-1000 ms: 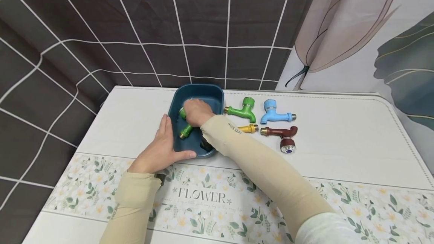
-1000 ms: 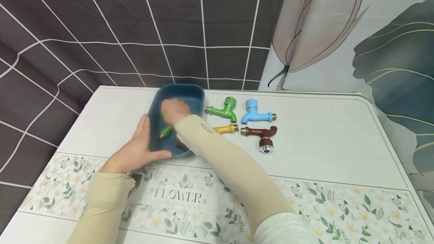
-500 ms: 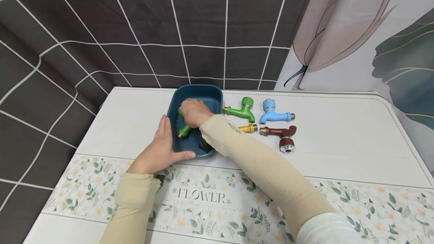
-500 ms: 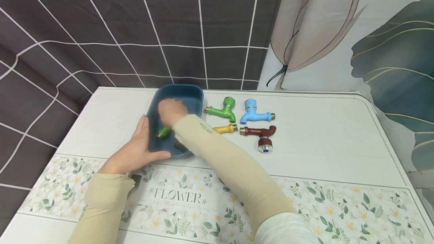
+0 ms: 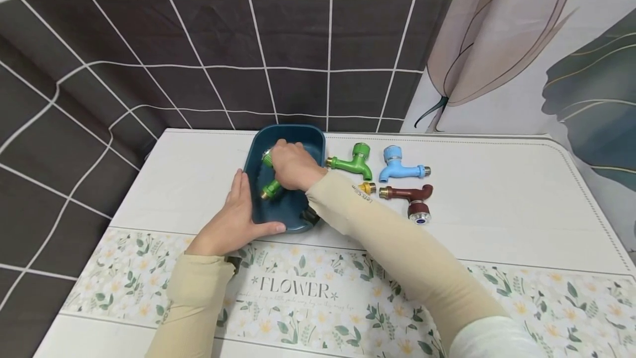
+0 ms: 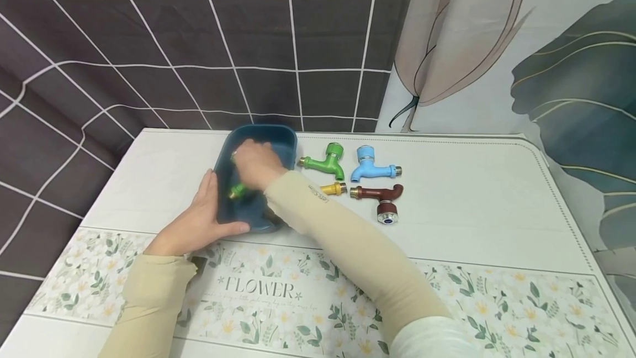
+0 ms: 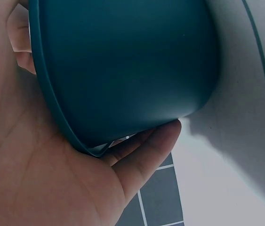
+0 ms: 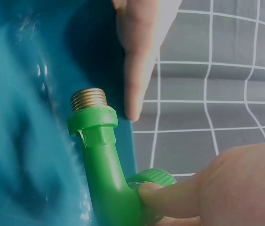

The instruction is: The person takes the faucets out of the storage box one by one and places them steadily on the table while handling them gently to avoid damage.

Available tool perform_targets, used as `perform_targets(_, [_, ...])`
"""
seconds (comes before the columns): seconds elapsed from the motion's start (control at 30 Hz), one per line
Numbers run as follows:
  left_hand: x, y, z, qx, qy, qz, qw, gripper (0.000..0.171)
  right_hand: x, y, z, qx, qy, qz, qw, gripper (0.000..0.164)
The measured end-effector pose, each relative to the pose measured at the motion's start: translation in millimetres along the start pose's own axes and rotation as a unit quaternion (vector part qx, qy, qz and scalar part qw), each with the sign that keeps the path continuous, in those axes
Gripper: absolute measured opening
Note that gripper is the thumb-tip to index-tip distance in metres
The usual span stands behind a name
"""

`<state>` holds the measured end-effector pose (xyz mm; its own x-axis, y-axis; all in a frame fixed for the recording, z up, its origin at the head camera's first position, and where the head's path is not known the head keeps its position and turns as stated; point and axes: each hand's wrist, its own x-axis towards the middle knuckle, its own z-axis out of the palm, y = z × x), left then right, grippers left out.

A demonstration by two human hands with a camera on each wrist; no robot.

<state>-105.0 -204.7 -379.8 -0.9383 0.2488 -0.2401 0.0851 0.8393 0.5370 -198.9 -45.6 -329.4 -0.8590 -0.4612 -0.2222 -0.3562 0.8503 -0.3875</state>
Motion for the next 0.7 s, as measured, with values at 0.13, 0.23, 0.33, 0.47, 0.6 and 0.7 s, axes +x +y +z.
perform_targets(0.13, [0.1, 0.0, 0.3, 0.003, 0.003, 0.004, 1.0, 0.135, -5.8, 3.5, -2.1, 0.019, 0.006, 0.0, 1.0, 0.05])
perform_targets(0.23, [0.1, 0.3, 0.3, 0.004, 0.004, 0.004, 1.0, 0.135, -10.1, 5.3, -4.1, 0.025, 0.012, -0.002, 1.0, 0.047])
perform_targets(0.33, [0.2, 0.2, 0.0, 0.003, 0.004, 0.003, 1.0, 0.135, -14.4, 6.7, -6.0, 0.029, 0.019, -0.008, 0.999, 0.045])
perform_targets(0.47, [0.4, 0.7, -0.2, 0.002, 0.002, -0.001, 1.0, 0.135, -21.3, 9.9, -8.4, 0.033, 0.036, -0.02, 0.999, 0.046])
perform_targets(0.6, [0.7, 1.0, -0.5, 0.003, 0.001, -0.004, 1.0, 0.137, -29.4, 14.3, -11.6, 0.04, 0.054, -0.028, 0.997, 0.047])
perform_targets(0.7, [0.9, 0.7, -0.5, 0.003, 0.001, -0.005, 1.0, 0.139, -34.8, 18.1, -14.2, 0.05, 0.062, -0.03, 0.996, 0.048])
